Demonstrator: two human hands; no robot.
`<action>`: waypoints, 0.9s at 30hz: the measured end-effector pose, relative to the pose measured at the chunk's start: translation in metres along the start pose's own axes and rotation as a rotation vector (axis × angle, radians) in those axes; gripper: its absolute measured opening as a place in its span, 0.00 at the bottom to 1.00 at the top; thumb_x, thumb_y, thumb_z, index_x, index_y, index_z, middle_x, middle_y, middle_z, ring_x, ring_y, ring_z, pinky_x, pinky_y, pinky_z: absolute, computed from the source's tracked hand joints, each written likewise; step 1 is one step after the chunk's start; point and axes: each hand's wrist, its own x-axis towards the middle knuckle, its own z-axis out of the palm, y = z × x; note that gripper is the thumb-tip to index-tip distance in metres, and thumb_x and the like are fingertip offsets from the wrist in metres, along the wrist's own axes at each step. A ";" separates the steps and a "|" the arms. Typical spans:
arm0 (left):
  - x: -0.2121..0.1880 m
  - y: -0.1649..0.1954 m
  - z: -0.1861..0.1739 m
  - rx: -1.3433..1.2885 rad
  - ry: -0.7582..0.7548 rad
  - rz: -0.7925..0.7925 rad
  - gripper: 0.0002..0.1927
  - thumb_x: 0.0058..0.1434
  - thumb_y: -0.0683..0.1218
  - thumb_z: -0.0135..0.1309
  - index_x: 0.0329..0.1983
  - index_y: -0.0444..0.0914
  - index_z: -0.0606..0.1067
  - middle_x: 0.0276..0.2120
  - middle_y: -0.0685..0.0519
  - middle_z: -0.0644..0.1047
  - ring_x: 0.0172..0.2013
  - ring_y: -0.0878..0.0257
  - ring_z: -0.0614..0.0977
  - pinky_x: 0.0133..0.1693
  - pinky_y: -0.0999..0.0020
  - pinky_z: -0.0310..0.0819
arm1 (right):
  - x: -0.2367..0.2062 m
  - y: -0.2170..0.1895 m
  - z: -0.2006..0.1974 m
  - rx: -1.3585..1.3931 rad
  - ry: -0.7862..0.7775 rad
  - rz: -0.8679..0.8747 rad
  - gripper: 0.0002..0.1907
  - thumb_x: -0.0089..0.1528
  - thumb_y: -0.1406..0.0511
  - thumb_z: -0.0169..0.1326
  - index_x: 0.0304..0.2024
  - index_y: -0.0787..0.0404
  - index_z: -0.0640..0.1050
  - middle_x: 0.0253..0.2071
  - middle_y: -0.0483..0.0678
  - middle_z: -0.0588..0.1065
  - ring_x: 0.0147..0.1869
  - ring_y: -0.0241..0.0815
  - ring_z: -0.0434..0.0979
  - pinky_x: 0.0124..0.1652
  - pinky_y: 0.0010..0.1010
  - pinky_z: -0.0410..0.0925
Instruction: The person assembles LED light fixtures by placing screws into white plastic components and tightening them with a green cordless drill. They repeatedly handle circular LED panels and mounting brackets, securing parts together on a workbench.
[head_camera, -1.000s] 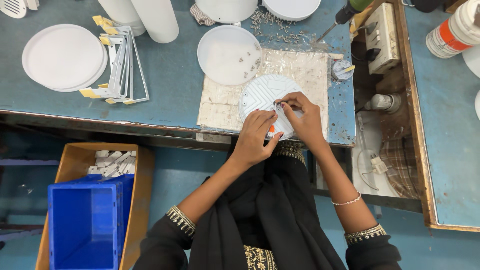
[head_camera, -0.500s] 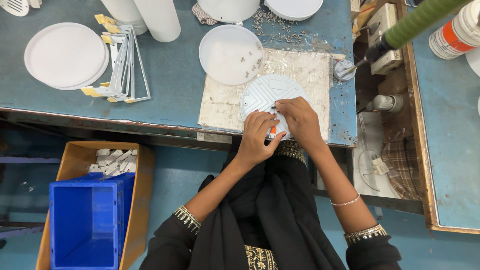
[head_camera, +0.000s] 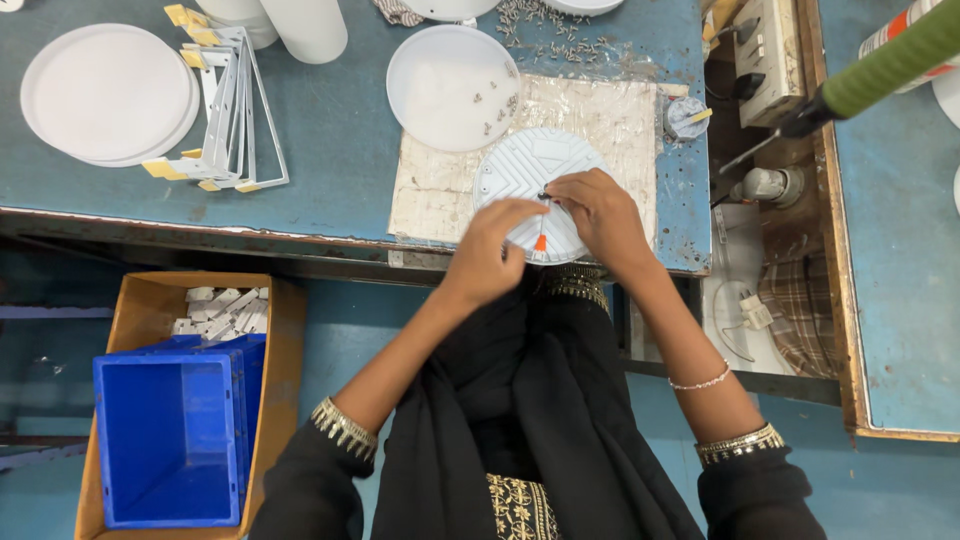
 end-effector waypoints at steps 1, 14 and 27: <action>0.006 -0.005 -0.001 -0.013 0.014 -0.023 0.22 0.51 0.34 0.45 0.50 0.33 0.78 0.48 0.44 0.79 0.54 0.47 0.78 0.60 0.58 0.70 | 0.001 0.001 -0.001 0.003 -0.017 0.007 0.10 0.61 0.76 0.57 0.44 0.65 0.83 0.46 0.52 0.81 0.51 0.52 0.79 0.51 0.37 0.72; 0.048 -0.041 0.005 -0.073 -0.102 -0.127 0.05 0.58 0.42 0.63 0.36 0.35 0.82 0.37 0.50 0.81 0.41 0.54 0.82 0.46 0.62 0.75 | 0.004 0.001 -0.010 0.127 -0.083 0.095 0.10 0.60 0.74 0.59 0.44 0.63 0.84 0.46 0.49 0.82 0.49 0.47 0.80 0.51 0.34 0.73; 0.060 -0.041 0.003 0.083 -0.187 -0.007 0.07 0.58 0.42 0.63 0.33 0.34 0.78 0.35 0.49 0.78 0.41 0.49 0.77 0.46 0.59 0.71 | -0.005 0.011 0.008 0.121 0.053 0.133 0.08 0.59 0.74 0.60 0.41 0.63 0.83 0.45 0.49 0.81 0.50 0.48 0.80 0.50 0.34 0.73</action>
